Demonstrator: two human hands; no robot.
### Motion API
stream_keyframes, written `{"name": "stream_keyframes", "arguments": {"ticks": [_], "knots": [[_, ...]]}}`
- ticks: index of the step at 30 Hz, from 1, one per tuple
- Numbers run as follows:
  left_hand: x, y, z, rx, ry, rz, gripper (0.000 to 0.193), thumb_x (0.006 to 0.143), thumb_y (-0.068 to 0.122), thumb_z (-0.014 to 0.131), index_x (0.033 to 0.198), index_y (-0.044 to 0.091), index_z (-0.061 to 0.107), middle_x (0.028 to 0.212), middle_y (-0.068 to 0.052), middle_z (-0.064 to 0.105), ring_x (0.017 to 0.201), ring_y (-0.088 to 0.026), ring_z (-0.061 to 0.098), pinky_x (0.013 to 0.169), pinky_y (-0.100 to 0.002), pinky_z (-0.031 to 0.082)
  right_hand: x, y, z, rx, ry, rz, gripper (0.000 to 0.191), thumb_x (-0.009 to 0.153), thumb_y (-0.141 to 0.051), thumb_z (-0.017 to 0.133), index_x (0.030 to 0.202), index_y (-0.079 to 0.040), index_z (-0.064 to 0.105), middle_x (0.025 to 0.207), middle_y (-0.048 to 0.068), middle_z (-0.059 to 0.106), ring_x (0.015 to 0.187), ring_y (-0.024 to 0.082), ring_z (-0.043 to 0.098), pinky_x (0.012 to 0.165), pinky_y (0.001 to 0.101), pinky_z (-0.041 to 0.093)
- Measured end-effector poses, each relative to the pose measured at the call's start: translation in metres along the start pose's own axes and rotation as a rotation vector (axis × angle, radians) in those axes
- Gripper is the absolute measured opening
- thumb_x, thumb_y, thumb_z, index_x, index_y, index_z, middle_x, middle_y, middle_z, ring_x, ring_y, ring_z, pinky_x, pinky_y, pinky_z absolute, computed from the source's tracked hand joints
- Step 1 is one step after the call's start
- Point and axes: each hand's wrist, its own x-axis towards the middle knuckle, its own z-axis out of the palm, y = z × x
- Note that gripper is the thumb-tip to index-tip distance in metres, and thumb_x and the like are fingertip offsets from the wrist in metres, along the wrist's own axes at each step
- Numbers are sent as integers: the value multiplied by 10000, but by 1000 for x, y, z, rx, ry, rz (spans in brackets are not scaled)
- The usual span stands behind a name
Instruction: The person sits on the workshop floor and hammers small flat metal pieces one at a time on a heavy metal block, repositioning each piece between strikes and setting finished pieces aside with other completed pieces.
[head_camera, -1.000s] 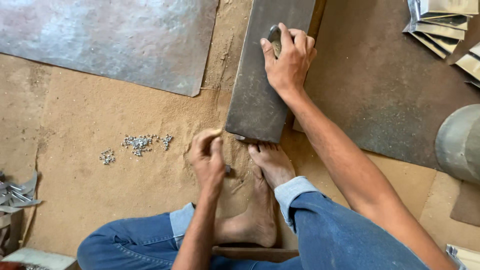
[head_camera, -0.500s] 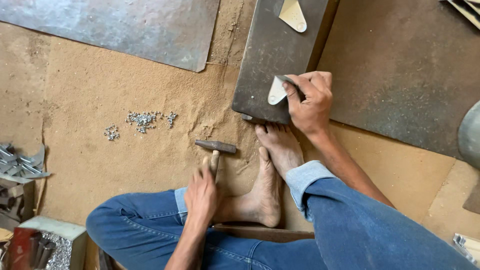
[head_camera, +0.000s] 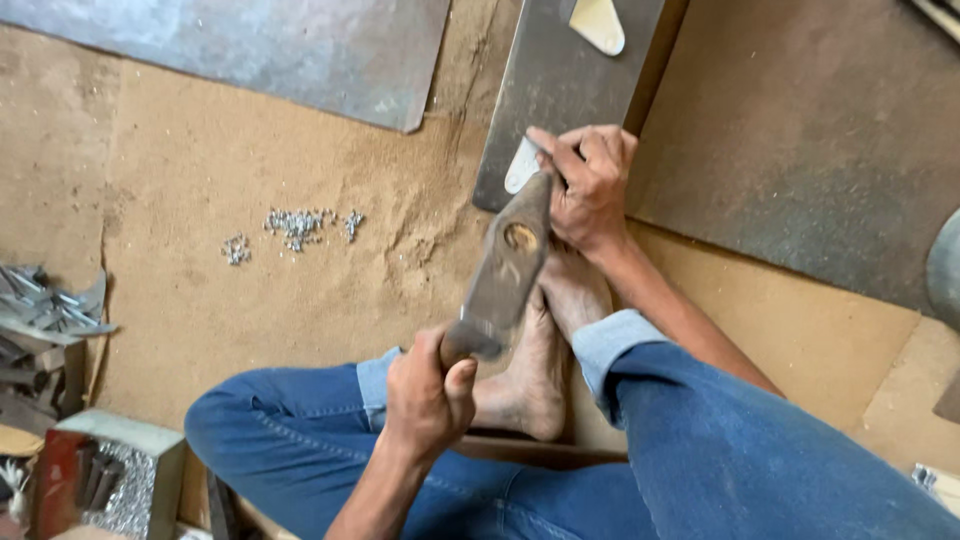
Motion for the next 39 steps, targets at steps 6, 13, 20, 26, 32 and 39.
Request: {"name": "stream_keyframes", "arguments": {"ticks": [6, 13, 20, 26, 32, 39], "knots": [[53, 23, 0, 188, -102, -367, 272, 1055, 306, 629, 1152, 56, 582, 782, -207, 680, 666, -391, 667, 594, -481, 505, 3, -2, -2, -18, 18, -29, 222, 995, -145, 732, 1212, -155, 777, 943, 34, 625, 982, 251, 541, 965, 436, 373], [59, 24, -19, -91, 126, 11, 211, 1033, 123, 609, 1220, 62, 532, 878, -203, 647, 726, -326, 678, 638, -411, 543, 6, -5, -11, 10, -6, -59, 334, 901, -251, 772, 1207, -121, 760, 945, 75, 610, 961, 278, 535, 932, 451, 357], [-32, -25, -2, 33, -299, -646, 301, 996, 278, 585, 1157, 26, 555, 760, -278, 651, 716, -468, 665, 650, -535, 496, -9, 4, 2, 203, 112, 17, 406, 969, 72, 624, 1299, -164, 629, 1165, 168, 586, 1089, 301, 598, 927, 410, 523], [-60, -71, 3, 327, -233, -404, 312, 945, 297, 655, 1106, 31, 634, 953, -280, 647, 842, -485, 633, 711, -565, 504, -25, 15, 10, 264, 231, -17, 425, 1016, 114, 638, 1348, -93, 471, 1160, 156, 635, 1086, 299, 635, 916, 425, 541], [52, -190, 18, 304, 405, -433, 173, 978, 134, 634, 1105, 27, 682, 982, -170, 659, 843, -295, 676, 726, -418, 556, -22, 15, 10, 151, 173, 145, 130, 1051, -75, 737, 1177, -65, 707, 1099, 117, 680, 1012, 274, 657, 901, 408, 546], [46, -231, 22, 203, 560, -483, 109, 990, 111, 658, 1010, 5, 672, 918, -131, 701, 816, -229, 687, 761, -387, 567, -13, 9, 3, 7, 78, 132, 177, 1010, -187, 786, 1168, -107, 780, 1070, 93, 649, 1124, 314, 541, 1040, 447, 434]]}}
